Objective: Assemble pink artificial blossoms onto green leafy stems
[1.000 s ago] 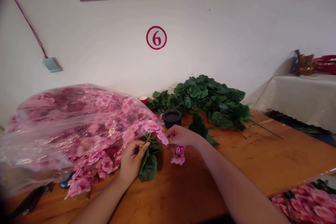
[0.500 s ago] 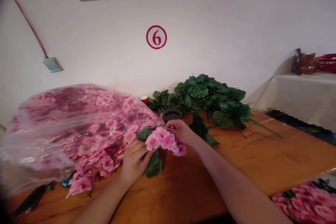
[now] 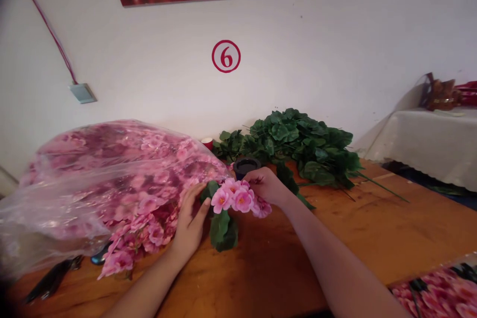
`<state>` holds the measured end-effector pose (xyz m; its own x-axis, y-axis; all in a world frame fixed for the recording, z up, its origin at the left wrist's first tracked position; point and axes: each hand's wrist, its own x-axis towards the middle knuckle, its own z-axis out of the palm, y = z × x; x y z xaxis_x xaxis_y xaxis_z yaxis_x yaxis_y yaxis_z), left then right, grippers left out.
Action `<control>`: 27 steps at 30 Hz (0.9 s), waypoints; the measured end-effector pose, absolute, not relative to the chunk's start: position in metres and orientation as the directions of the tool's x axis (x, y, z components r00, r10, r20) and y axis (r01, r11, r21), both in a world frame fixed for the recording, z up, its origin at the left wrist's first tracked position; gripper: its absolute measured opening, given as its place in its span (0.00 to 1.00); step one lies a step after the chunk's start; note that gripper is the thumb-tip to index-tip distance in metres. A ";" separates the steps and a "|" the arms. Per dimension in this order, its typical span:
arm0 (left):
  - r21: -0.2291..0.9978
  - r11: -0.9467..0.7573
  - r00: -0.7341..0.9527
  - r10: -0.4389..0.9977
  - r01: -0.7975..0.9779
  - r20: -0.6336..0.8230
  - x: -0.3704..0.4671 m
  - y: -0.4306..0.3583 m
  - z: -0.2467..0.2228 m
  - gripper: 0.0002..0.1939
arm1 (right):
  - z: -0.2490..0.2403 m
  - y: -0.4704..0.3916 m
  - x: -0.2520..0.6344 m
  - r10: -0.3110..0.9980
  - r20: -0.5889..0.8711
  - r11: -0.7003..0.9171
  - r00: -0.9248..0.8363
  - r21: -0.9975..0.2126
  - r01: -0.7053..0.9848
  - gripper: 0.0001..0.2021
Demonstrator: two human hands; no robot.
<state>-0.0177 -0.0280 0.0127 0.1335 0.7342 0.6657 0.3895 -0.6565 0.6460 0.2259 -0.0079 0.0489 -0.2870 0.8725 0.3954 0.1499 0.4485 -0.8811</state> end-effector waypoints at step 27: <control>0.313 -0.827 0.435 0.523 0.467 0.733 -0.021 -0.026 0.003 0.15 | 0.040 0.008 0.234 0.904 0.043 0.211 -0.426 -0.910 0.358 0.12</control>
<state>-0.0212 -0.0261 0.0032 0.4349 0.5235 0.7327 0.4674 -0.8267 0.3132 0.2343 0.0080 0.0399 -0.4260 0.9037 0.0426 0.3578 0.2115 -0.9095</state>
